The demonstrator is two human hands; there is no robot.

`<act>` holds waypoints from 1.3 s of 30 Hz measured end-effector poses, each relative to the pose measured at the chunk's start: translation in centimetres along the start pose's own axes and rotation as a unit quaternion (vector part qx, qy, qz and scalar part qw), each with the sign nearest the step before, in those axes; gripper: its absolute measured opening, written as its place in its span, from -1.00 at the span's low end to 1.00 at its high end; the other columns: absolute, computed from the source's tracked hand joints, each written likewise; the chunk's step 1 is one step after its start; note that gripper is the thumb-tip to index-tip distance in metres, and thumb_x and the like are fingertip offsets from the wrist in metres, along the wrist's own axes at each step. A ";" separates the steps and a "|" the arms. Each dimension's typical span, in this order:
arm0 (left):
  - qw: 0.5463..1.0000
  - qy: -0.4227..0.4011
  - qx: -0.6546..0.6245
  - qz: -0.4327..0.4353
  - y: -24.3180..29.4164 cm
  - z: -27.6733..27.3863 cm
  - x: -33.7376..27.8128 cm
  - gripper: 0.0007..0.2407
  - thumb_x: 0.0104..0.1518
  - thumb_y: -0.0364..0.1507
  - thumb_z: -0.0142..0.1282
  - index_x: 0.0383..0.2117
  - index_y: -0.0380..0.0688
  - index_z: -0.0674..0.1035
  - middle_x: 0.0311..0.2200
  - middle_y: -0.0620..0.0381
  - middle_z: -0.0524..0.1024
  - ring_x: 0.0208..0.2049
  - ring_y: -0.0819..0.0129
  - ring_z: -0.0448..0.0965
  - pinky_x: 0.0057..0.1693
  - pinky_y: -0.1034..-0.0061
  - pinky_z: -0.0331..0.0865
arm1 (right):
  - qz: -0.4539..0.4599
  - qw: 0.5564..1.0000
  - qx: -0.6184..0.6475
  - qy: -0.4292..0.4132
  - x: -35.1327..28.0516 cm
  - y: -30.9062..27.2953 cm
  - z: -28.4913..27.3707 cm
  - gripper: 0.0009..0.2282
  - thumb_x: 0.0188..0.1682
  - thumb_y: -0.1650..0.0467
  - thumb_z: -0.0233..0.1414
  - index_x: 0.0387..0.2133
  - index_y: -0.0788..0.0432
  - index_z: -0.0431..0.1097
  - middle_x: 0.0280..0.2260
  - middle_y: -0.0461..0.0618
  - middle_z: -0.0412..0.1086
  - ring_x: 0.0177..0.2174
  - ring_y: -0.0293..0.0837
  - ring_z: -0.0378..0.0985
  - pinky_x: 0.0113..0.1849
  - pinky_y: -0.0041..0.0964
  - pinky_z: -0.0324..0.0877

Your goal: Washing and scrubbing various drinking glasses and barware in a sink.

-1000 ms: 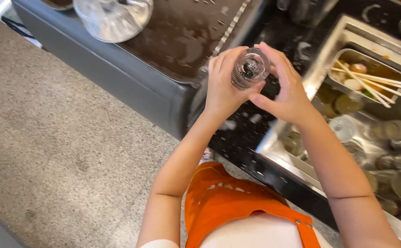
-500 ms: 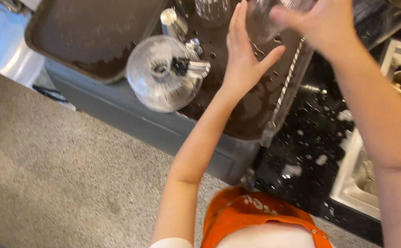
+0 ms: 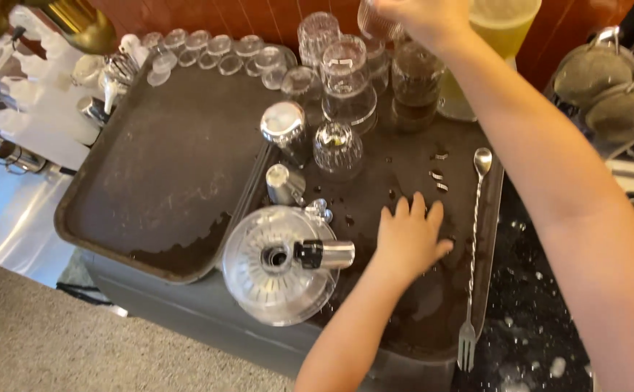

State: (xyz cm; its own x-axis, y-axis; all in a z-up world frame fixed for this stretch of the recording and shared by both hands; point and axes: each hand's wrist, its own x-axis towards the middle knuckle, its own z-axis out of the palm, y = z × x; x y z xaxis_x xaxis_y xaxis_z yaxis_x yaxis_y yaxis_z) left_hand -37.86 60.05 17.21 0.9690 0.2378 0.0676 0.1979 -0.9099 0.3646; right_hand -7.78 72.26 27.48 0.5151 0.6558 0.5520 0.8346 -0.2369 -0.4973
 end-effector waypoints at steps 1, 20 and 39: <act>0.999 -0.028 0.029 0.006 0.4 0.1 -0.1 -0.32 0.03 -0.02 0.20 0.27 -0.03 0.29 0.29 -0.20 0.21 0.29 -0.20 0.19 0.26 -0.14 0.16 | -0.003 1.000 -0.006 -0.001 0.7 -1.8 -1.4 -0.68 0.12 0.16 0.26 -0.17 0.18 0.56 -0.35 -0.01 0.55 -0.37 -0.10 0.62 -0.33 -0.19 0.50; 0.954 0.260 -0.124 0.081 -1.2 -2.2 -0.6 -0.74 0.12 -0.28 0.27 -0.16 -0.12 0.61 -0.33 0.15 0.56 -0.31 0.22 0.56 -0.14 0.33 0.38 | -0.012 0.980 -0.173 -0.102 2.6 0.0 3.7 -0.40 -0.16 0.13 0.37 0.04 0.24 0.39 -0.19 0.14 0.51 -0.20 0.09 0.56 -0.16 0.00 0.43; 0.920 0.309 -0.227 0.080 0.4 -3.0 -1.4 -0.91 0.16 -0.40 0.27 -0.32 -0.08 0.61 -0.38 0.19 0.58 -0.34 0.24 0.61 -0.15 0.38 0.44 | 0.018 0.990 0.135 -0.031 -23.7 -4.7 -10.3 -0.90 0.12 0.49 0.16 -0.17 0.31 0.50 -0.23 0.00 0.56 -0.28 -0.27 0.58 -0.20 -0.40 0.46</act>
State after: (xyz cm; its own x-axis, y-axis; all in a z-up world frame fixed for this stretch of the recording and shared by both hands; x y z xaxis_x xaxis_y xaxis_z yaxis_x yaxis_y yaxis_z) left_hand -39.57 60.33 20.03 0.6835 0.3891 0.6177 -0.1570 -0.7479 0.6449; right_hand -21.91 50.42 23.65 0.5229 0.6958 0.4923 0.7289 -0.0656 -0.6815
